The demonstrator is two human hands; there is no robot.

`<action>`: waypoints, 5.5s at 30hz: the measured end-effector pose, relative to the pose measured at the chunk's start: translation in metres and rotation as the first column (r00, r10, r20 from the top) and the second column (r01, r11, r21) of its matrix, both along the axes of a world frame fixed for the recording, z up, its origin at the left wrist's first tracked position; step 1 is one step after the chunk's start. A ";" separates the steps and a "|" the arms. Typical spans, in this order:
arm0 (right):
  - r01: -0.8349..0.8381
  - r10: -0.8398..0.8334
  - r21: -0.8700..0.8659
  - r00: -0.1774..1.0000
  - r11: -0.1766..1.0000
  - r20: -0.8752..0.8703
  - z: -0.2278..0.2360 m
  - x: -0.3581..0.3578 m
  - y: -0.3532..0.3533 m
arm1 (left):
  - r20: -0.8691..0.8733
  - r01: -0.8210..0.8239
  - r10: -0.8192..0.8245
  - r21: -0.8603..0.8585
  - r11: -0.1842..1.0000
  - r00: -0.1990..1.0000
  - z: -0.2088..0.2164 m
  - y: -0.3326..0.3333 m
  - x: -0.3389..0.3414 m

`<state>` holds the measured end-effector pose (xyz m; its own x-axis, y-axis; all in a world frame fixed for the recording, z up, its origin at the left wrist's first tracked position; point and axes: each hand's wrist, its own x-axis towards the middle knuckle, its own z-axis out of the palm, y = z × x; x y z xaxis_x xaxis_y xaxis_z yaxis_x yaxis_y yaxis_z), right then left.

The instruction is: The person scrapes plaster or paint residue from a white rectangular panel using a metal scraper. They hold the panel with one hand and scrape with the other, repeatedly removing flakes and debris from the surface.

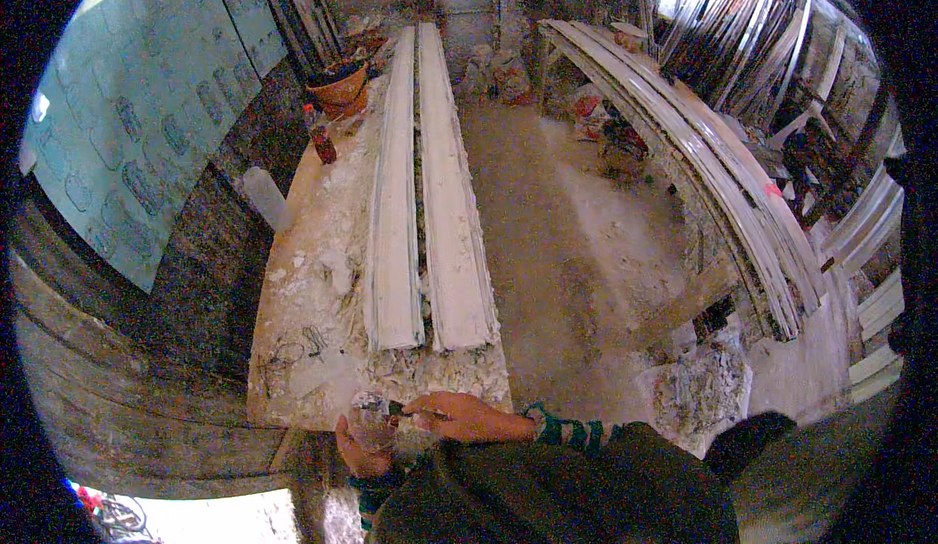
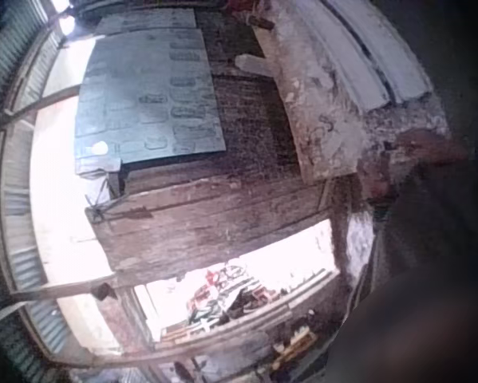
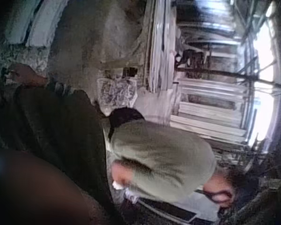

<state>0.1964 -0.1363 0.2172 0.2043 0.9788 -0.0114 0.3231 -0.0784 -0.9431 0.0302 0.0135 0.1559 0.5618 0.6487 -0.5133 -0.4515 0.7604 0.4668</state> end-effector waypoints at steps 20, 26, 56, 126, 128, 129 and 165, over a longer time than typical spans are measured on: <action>0.162 -0.179 -0.175 0.980 0.971 -0.085 0.010 -0.007 0.002 | -0.104 -0.088 0.156 0.477 0.875 0.982 0.012 0.017 -0.006; -0.079 0.052 0.102 0.968 0.992 0.247 0.003 -0.010 0.005 | 0.020 -0.407 0.423 0.318 0.856 0.906 0.009 0.017 -0.012; 0.263 -0.308 -0.195 0.916 0.945 -0.256 -0.028 0.016 0.009 | -0.112 0.034 0.003 0.326 0.945 0.994 -0.057 0.031 -0.040; 0.149 -0.195 0.137 0.876 0.979 0.441 0.014 -0.008 0.005 | 0.210 -0.095 0.034 0.287 0.953 0.977 0.013 0.058 0.050; 0.147 -0.163 0.071 0.890 0.987 0.427 0.023 -0.010 0.003 | 0.258 -0.047 -0.059 0.388 0.920 0.964 0.022 0.050 0.046; 0.144 -0.154 0.056 0.890 0.988 0.429 0.025 -0.011 0.003 | 0.277 -0.029 -0.104 0.437 0.899 0.955 0.026 0.047 0.044; 0.164 -0.202 0.130 0.899 0.978 0.388 0.017 -0.017 -0.002 | 0.058 0.070 -0.084 0.212 0.975 0.995 0.016 0.004 0.030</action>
